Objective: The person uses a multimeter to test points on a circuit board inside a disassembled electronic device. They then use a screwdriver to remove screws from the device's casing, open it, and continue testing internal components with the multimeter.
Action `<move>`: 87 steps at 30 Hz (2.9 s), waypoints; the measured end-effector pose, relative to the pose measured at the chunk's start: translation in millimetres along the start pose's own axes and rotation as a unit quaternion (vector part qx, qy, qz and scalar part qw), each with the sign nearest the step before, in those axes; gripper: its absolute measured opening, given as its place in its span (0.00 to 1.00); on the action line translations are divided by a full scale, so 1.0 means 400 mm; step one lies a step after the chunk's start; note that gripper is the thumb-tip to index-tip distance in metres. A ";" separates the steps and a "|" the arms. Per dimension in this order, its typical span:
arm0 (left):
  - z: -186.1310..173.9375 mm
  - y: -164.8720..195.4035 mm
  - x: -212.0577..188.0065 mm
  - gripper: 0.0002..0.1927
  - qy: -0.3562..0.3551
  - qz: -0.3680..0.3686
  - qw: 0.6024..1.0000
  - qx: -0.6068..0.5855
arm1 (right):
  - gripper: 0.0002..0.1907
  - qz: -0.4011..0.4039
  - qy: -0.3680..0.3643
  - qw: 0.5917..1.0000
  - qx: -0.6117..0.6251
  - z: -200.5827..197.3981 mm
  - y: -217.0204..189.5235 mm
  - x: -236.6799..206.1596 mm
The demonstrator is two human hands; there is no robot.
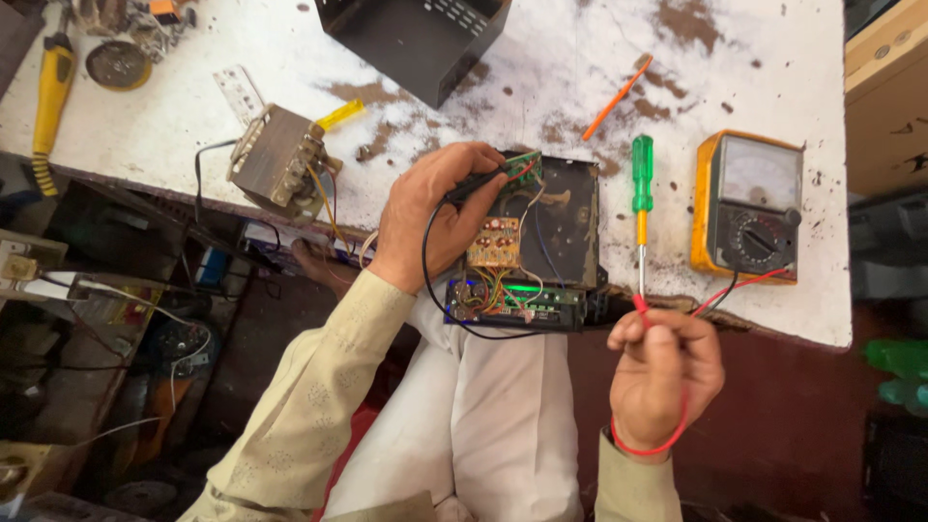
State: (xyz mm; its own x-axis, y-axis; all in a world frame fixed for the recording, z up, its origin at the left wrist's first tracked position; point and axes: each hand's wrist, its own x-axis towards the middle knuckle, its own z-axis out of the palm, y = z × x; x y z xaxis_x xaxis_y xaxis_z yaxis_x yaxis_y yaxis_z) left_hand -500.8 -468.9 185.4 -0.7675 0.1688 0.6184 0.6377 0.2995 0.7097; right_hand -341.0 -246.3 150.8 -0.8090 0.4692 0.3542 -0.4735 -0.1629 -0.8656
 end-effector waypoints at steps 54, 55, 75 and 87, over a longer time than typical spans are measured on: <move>0.012 -0.009 -0.016 0.08 -0.002 0.006 1.000 -0.003 | 0.07 -0.041 -0.038 0.955 -0.292 -0.060 0.022 -0.050; 0.013 -0.009 -0.016 0.08 -0.002 0.006 1.000 -0.002 | 0.07 -0.041 -0.038 0.955 -0.291 -0.060 0.022 -0.051; 0.021 0.005 -0.017 0.07 -0.002 -0.004 1.000 -0.009 | 0.06 -0.155 -0.106 0.877 -0.443 0.022 -0.015 -0.037; 0.021 0.004 -0.015 0.07 -0.005 -0.001 1.000 -0.002 | 0.07 -0.147 -0.079 0.861 -0.480 0.039 -0.003 -0.038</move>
State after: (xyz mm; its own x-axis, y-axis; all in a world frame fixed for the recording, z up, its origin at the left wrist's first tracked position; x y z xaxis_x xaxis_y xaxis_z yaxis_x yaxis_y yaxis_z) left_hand -495.5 -461.7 180.1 -0.7700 0.1781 0.6127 0.6357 0.2966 0.7127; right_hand -333.5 -266.7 152.0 -0.7759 0.2316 0.5868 -0.2216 0.7709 -0.5972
